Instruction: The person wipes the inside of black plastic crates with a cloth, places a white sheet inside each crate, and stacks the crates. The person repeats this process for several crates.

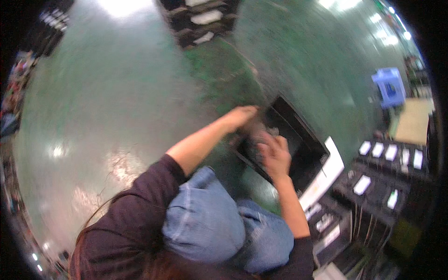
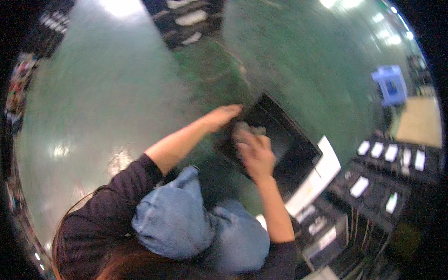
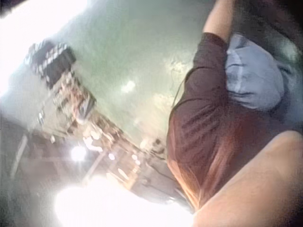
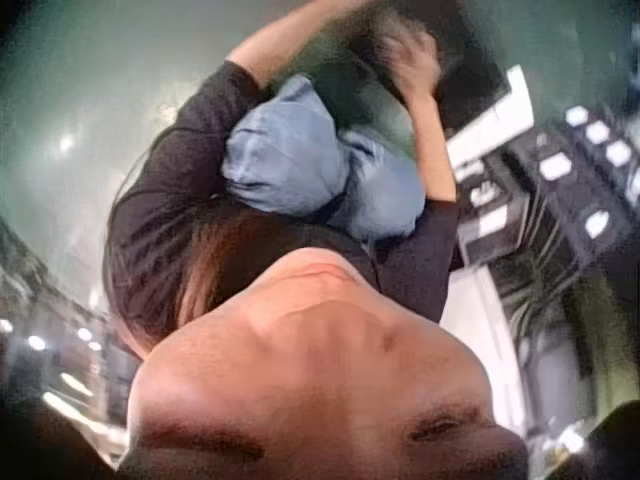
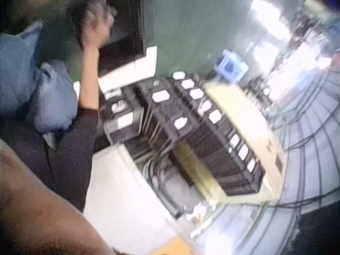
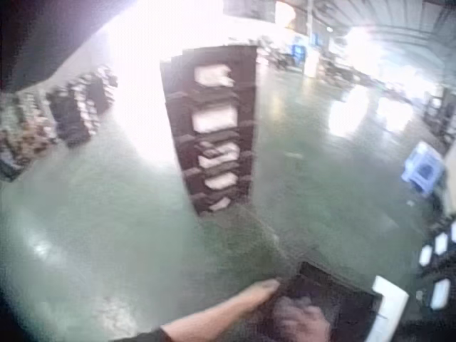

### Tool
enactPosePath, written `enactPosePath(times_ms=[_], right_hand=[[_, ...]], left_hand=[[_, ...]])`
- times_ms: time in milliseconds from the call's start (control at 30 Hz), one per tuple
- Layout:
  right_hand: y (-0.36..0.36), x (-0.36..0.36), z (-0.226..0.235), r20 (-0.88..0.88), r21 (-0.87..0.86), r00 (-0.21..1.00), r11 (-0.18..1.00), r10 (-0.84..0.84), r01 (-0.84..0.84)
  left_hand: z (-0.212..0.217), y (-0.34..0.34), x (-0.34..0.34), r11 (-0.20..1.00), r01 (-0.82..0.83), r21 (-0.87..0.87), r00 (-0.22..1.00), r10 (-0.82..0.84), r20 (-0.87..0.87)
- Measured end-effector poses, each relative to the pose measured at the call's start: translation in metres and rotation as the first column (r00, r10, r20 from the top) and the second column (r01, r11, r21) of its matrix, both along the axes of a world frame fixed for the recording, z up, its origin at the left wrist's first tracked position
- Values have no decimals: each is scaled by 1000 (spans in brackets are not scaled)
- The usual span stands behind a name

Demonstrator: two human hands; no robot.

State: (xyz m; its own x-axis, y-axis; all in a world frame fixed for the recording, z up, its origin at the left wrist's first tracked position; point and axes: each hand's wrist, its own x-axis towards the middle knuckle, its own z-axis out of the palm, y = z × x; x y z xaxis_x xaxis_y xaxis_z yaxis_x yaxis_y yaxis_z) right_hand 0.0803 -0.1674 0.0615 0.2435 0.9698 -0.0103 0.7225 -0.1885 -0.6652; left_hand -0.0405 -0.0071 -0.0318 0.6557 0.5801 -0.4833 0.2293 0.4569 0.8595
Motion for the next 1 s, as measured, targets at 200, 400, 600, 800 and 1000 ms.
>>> enactPosePath(times_ms=[200,400,600,800,1000], right_hand=[[34,-55,-42,279,325,868,811,410,-487],[65,-22,-41,188,331,939,882,288,-336],[138,94,-43,621,382,760,921,-193,-78],[92,141,-62,640,315,739,949,-210,-3],[-64,218,-40,778,35,581,940,-240,341]], left_hand=[[-17,17,-9,959,23,-281,993,10,116],[-20,23,-6,934,46,-355,947,73,314],[7,24,7,974,-8,-226,1000,4,-17],[30,-4,27,858,36,512,929,159,-333],[33,-7,28,831,-3,556,929,208,-306]])
